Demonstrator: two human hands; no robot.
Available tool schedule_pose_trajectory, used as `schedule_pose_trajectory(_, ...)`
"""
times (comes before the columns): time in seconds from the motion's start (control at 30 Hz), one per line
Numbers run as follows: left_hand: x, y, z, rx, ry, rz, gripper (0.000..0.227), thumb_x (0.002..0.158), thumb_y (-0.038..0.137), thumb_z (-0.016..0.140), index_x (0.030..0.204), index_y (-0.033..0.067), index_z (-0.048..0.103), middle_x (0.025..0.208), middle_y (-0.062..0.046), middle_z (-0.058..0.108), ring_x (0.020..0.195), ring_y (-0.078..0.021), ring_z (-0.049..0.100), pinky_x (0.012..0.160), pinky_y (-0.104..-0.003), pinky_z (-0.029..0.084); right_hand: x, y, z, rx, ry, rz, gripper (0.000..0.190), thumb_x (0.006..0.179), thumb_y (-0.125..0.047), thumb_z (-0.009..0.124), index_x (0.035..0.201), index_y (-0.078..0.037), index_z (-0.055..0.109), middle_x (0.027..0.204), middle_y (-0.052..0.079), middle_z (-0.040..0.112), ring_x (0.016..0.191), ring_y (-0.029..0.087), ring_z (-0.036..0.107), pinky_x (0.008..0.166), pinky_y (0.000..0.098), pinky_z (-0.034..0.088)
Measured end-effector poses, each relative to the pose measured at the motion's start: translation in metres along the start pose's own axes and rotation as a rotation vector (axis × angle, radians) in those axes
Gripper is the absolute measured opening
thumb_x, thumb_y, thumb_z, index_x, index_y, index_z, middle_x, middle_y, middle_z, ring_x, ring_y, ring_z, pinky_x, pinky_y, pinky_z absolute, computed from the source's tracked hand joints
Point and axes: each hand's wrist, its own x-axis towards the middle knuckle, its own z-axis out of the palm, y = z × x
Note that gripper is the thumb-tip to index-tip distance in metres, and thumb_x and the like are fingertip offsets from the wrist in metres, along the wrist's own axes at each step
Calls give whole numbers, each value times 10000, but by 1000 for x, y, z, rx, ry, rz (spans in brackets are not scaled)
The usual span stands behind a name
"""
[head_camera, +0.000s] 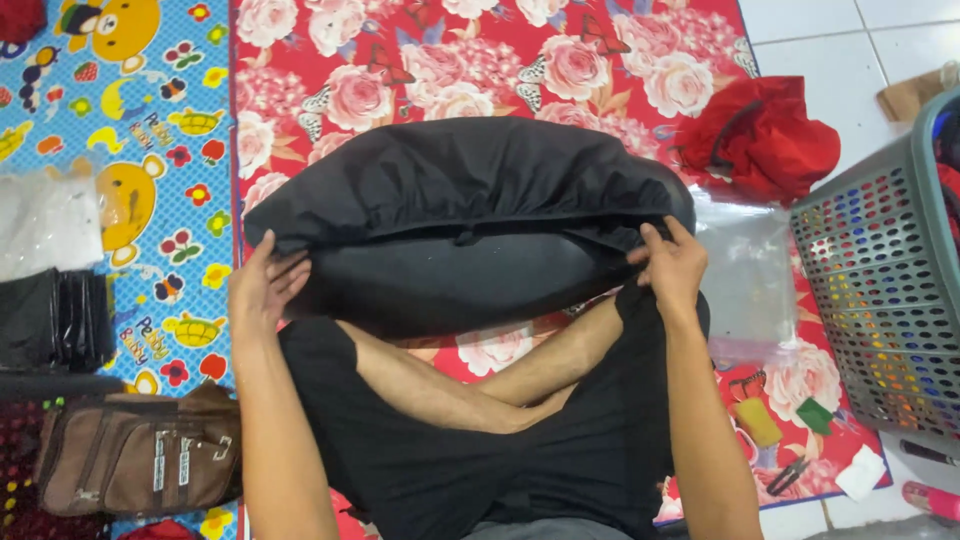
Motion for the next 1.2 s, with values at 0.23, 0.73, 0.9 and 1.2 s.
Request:
schedule_pose_trajectory(0.23, 22, -5, -2, -918, 73, 114, 282, 808, 159, 844, 944, 62, 616, 1104, -177, 604, 1155, -434, 661, 1057, -609, 572, 43, 9, -2, 1280, -97, 592, 701, 996, -111, 723, 1507, 65, 279, 1568, 342, 237, 1432, 501, 401, 1133, 656, 450)
schedule_pose_trajectory(0.73, 26, -41, -47, -1001, 49, 34, 311, 914, 201, 745, 1139, -7, 694, 1037, -101, 744, 906, -189, 741, 794, -307, 625, 130, -2, -10, 1383, 8, 366, 276, 982, -111, 588, 1182, 36, 711, 1152, 140, 775, 1042, 253, 760, 929, 378, 635)
schedule_pose_trajectory(0.9, 35, -79, -83, -600, 16, -25, 327, 874, 237, 797, 1092, 16, 697, 994, -112, 742, 874, -215, 749, 770, -356, 632, 101, 13, -16, 1326, -11, 384, 275, 983, -113, 589, 1182, 32, 711, 1151, 136, 775, 1039, 247, 759, 926, 371, 634)
schedule_pose_trajectory(1.2, 68, -105, -106, 124, -171, -34, 486, 802, 197, 840, 1152, -93, 669, 1027, -304, 699, 928, -402, 730, 791, -550, 587, 84, 30, -29, 1261, -52, 399, 271, 984, -116, 591, 1181, 26, 712, 1148, 128, 774, 1032, 236, 757, 920, 358, 630)
